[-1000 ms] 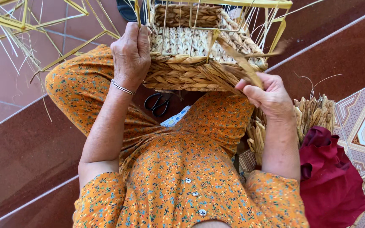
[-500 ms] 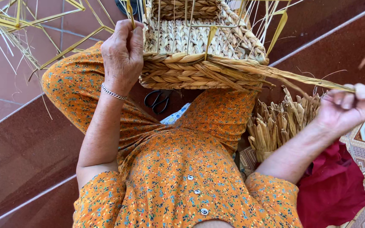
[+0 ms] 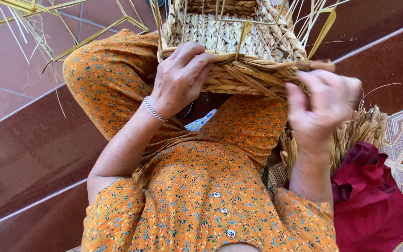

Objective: The person weaves a basket by hand, interlacing dried plant fibers through a pre-formed frame. They repeatedly pull strands through the weave, tighten them, and adjust the basket's position on their lap.

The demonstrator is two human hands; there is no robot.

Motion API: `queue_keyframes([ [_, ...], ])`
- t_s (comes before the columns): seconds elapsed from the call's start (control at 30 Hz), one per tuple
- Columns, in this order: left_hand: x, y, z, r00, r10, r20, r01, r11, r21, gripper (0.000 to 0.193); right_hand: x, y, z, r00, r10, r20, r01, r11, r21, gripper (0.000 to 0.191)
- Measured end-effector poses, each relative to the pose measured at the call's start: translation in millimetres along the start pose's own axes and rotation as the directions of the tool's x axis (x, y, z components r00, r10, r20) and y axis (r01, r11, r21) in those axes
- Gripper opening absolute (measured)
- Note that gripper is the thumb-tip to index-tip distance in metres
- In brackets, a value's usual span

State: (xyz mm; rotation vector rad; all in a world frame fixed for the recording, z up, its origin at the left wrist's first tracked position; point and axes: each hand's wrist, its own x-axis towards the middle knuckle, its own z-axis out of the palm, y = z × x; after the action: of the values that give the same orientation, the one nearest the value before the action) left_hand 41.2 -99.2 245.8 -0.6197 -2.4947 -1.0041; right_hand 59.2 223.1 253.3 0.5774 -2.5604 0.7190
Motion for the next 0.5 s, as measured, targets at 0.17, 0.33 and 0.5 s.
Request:
queue_keyframes([
  [0.17,20,-1,14,0.995,0.040,0.086,-0.051,0.989,0.138,0.021,68,-35,48,0.968,-0.234,0.089,0.242,0.966,-0.095,0.014],
  [0.33,23,4,26,0.994,0.019,0.104,-0.038,0.982,0.183,0.023,76,-26,62,0.967,-0.206,0.147,0.216,0.975,-0.055,0.012],
  [0.5,22,13,38,0.994,0.062,0.091,-0.070,0.993,0.094,0.039,77,-24,70,0.932,-0.355,0.069,0.361,0.919,-0.157,0.016],
])
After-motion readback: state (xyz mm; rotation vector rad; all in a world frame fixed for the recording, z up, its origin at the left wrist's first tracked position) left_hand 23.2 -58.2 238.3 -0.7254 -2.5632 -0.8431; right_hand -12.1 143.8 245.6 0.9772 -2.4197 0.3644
